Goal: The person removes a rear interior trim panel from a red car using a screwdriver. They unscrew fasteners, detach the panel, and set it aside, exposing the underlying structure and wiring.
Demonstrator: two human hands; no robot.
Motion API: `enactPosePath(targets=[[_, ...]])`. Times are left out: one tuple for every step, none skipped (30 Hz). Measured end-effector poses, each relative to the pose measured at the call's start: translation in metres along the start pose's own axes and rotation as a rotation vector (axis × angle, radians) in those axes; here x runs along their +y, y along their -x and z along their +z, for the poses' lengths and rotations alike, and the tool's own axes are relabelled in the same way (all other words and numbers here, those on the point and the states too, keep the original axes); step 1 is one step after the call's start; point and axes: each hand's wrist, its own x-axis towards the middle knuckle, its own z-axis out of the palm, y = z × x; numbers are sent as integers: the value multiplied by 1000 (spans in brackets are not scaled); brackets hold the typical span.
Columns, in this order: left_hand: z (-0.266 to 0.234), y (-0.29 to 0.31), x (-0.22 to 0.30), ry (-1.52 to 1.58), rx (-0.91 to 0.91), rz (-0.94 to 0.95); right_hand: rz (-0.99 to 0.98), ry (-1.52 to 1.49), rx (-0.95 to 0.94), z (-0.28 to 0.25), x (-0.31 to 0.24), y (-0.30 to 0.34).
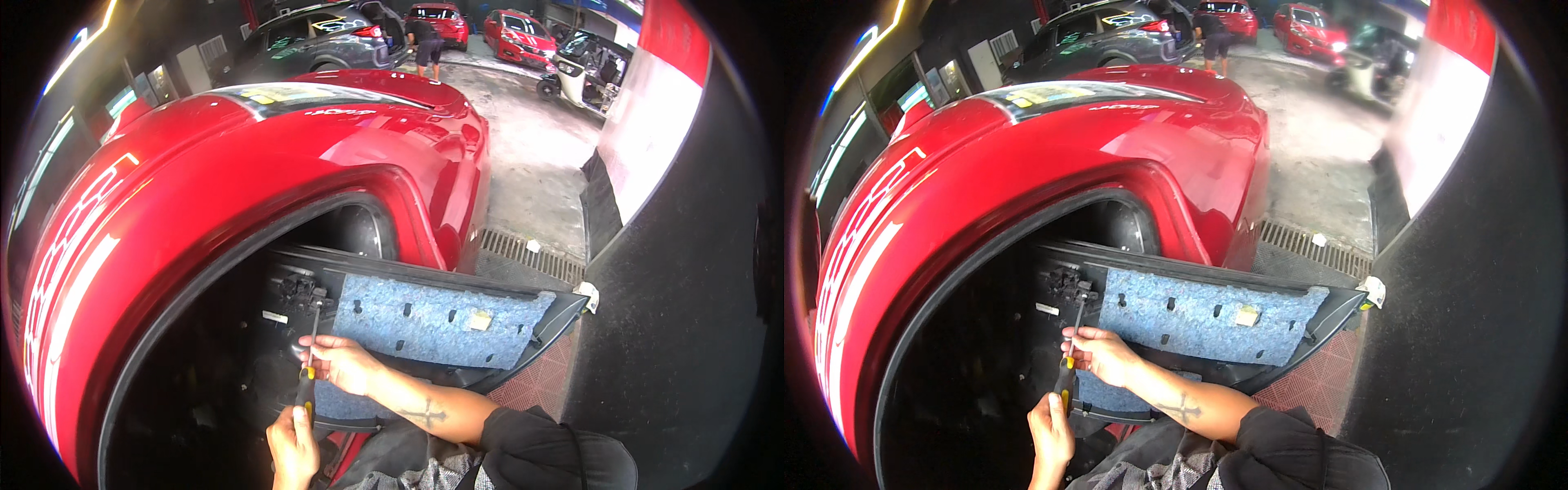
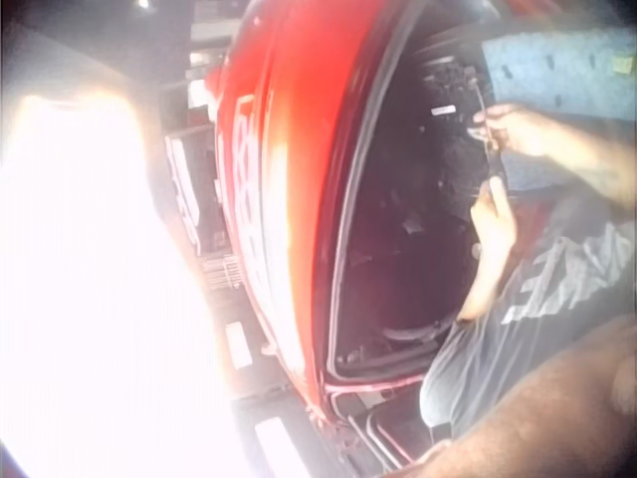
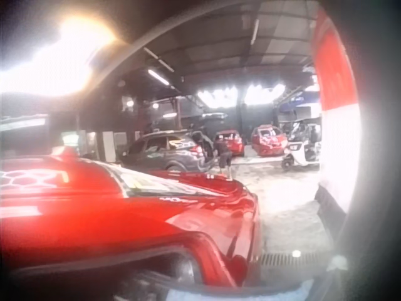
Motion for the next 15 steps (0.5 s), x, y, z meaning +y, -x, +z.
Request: enactPosePath(targets=[[-4,-1,-8,-20,-44,-2,-18,0,3,-1,0,-1],[-12,-3,-9,-38,-86,55,-13,-12,6,2,7,-1],[-10,-9,-4,39,-35,92,-50,-10,29,1,5,-4],[-12,-14,-7,143,17,140,-72,-22,54,3,7,-4],[-20,-23,-17,171,16,58,-78,-9,43,6,5,1],[-27,-38,-25,231,60,32,-92,15,21,11,0,2],[-34,-57,-24,248,43,-63,-65,-21,37,12,-2,2],[-37,-76,-19,188,72,-45,-44,-48,54,16,-5,1],[-35,-93,-24,136,83,1,-34,-58,140,23,-4,1],[-30,-113,-18,96,-2,-32,-29,-52,158,24,-8,2],[-22,-127,-17,-8,-24,72,-12,-50,165,24,-8,3],[-13,-140,-14,-129,-11,256,4,-50,170,28,-9,3],[-3,-156,-17,-199,-12,384,35,-44,168,31,-11,4],[6,-168,-22,-271,-8,506,72,-36,162,36,-11,5],[15,-179,-24,-324,-58,546,100,-25,161,38,-14,6]])
